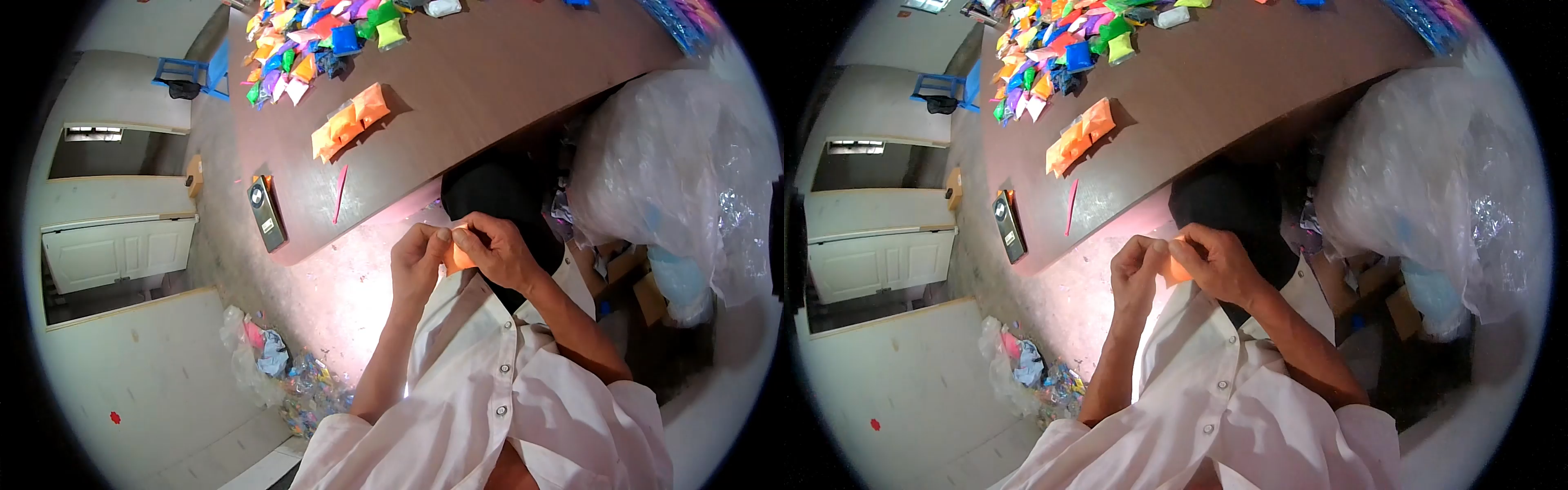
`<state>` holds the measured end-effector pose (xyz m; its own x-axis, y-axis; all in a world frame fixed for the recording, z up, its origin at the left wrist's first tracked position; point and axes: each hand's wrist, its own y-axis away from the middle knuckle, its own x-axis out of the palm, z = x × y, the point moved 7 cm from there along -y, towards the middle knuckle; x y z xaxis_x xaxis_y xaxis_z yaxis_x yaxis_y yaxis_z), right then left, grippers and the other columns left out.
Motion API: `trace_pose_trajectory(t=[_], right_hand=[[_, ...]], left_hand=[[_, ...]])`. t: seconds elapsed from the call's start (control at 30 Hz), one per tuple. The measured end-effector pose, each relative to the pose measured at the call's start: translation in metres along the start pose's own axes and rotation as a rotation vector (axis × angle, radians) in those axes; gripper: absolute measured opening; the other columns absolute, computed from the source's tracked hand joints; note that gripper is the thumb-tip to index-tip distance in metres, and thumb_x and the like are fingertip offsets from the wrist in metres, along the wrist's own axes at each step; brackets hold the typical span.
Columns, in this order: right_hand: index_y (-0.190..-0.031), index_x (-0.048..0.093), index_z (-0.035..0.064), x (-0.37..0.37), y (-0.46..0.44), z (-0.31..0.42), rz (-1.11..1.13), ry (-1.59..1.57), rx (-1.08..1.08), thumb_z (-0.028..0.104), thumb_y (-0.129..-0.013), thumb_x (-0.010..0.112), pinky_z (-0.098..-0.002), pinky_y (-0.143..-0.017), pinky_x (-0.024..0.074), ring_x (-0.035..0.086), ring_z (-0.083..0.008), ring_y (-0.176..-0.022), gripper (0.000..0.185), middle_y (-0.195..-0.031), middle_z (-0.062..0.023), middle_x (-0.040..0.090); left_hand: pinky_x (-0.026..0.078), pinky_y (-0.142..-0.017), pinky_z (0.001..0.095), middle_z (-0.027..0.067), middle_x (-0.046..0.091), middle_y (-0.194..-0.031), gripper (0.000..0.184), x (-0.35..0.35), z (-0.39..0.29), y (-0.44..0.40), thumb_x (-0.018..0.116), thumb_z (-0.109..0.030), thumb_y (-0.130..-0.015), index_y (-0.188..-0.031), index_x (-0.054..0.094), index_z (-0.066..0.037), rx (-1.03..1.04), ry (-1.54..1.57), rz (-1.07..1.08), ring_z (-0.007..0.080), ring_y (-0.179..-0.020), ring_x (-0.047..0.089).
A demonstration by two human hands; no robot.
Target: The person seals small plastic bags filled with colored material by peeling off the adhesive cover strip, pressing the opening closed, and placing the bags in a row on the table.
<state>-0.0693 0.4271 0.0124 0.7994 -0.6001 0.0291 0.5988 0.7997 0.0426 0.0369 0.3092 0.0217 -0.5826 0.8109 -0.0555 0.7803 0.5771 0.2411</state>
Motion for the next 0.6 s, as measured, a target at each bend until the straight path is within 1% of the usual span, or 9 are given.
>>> trace_pose_trajectory(t=[0.03, 0.1, 0.13, 0.2, 0.23, 0.3, 0.43, 0.5, 0.6], right_hand=[[-0.102, 0.07, 0.0002, 0.002, 0.0, -0.004, -0.002, -0.001, 0.004, 0.025, -0.103, 0.066, -0.0288, -0.069, 0.0539, 0.066, -0.0143, -0.075, 0.025, -0.085, -0.0092, 0.07], [-0.106, 0.07, -0.0002, -0.003, 0.002, -0.003, -0.116, -0.005, -0.124, 0.027, -0.105, 0.065, -0.0288, -0.071, 0.0549, 0.067, -0.0158, -0.077, 0.028, -0.088, -0.0104, 0.071], [-0.106, 0.07, -0.0002, -0.004, 0.003, -0.004, -0.118, -0.006, -0.119, 0.027, -0.105, 0.065, -0.0288, -0.071, 0.0549, 0.067, -0.0158, -0.077, 0.028, -0.088, -0.0104, 0.071], [-0.108, 0.07, -0.0001, -0.009, 0.002, -0.005, -0.148, -0.028, -0.076, 0.03, -0.106, 0.063, -0.0288, -0.072, 0.0556, 0.068, -0.0168, -0.079, 0.031, -0.09, -0.0112, 0.072], [-0.108, 0.07, -0.0001, -0.009, 0.001, -0.005, -0.147, -0.028, -0.074, 0.03, -0.106, 0.063, -0.0288, -0.072, 0.0556, 0.068, -0.0168, -0.079, 0.031, -0.09, -0.0112, 0.072], [-0.109, 0.07, 0.0008, -0.007, 0.0, -0.007, -0.141, -0.058, -0.068, 0.033, -0.106, 0.065, -0.0287, -0.072, 0.0556, 0.068, -0.017, -0.079, 0.033, -0.089, -0.0115, 0.072], [-0.112, 0.069, 0.0012, -0.008, 0.0, 0.002, -0.093, -0.026, -0.082, 0.034, -0.104, 0.066, -0.0283, -0.072, 0.055, 0.068, -0.016, -0.078, 0.034, -0.089, -0.0114, 0.071], [-0.114, 0.068, 0.0015, -0.005, -0.001, 0.001, 0.007, -0.04, -0.03, 0.033, -0.104, 0.067, -0.028, -0.072, 0.0545, 0.067, -0.0147, -0.079, 0.034, -0.09, -0.0103, 0.071], [-0.112, 0.068, 0.0017, -0.006, 0.0, -0.001, -0.057, -0.063, -0.024, 0.032, -0.104, 0.066, -0.028, -0.074, 0.0543, 0.066, -0.0135, -0.081, 0.031, -0.093, -0.0093, 0.071]], left_hand=[[0.047, -0.073, 0.023, -0.0016, 0.065, -0.083, 0.023, 0.001, 0.003, 0.0, 0.066, -0.021, -0.106, -0.095, 0.067, -0.001, -0.004, 0.0, 0.002, 0.0051, -0.078, 0.057], [0.046, -0.072, 0.0232, -0.0023, 0.063, -0.082, 0.025, 0.002, 0.01, -0.001, 0.064, -0.023, -0.107, -0.095, 0.067, -0.002, -0.037, 0.079, -0.038, 0.0049, -0.078, 0.055], [0.046, -0.072, 0.0232, -0.0023, 0.063, -0.082, 0.025, 0.003, 0.01, -0.001, 0.064, -0.023, -0.107, -0.095, 0.067, -0.002, -0.042, 0.078, -0.036, 0.0049, -0.078, 0.055], [0.048, -0.069, 0.0247, 0.0004, 0.064, -0.079, 0.03, 0.002, 0.008, -0.001, 0.067, -0.03, -0.106, -0.098, 0.066, -0.001, -0.078, 0.121, -0.063, 0.0083, -0.073, 0.057], [0.048, -0.069, 0.0247, 0.0004, 0.064, -0.079, 0.03, 0.001, 0.01, 0.0, 0.067, -0.03, -0.106, -0.098, 0.066, -0.001, -0.08, 0.122, -0.064, 0.0083, -0.073, 0.057], [0.046, -0.066, 0.0244, 0.0005, 0.063, -0.078, 0.03, 0.005, 0.012, 0.001, 0.067, -0.028, -0.107, -0.095, 0.065, -0.001, -0.039, 0.005, 0.014, 0.0079, -0.072, 0.056], [0.045, -0.064, 0.0243, 0.0006, 0.062, -0.076, 0.031, 0.003, 0.006, 0.002, 0.066, -0.028, -0.107, -0.092, 0.065, -0.001, 0.015, -0.05, -0.009, 0.0076, -0.071, 0.055], [0.044, -0.063, 0.0242, 0.0006, 0.062, -0.076, 0.031, -0.001, 0.009, 0.003, 0.066, -0.027, -0.107, -0.091, 0.065, -0.001, 0.023, -0.062, -0.015, 0.0072, -0.07, 0.055], [0.044, -0.063, 0.0241, -0.0002, 0.063, -0.076, 0.033, 0.004, 0.008, 0.003, 0.065, -0.03, -0.108, -0.092, 0.065, -0.001, -0.007, -0.054, -0.014, 0.007, -0.07, 0.055]])
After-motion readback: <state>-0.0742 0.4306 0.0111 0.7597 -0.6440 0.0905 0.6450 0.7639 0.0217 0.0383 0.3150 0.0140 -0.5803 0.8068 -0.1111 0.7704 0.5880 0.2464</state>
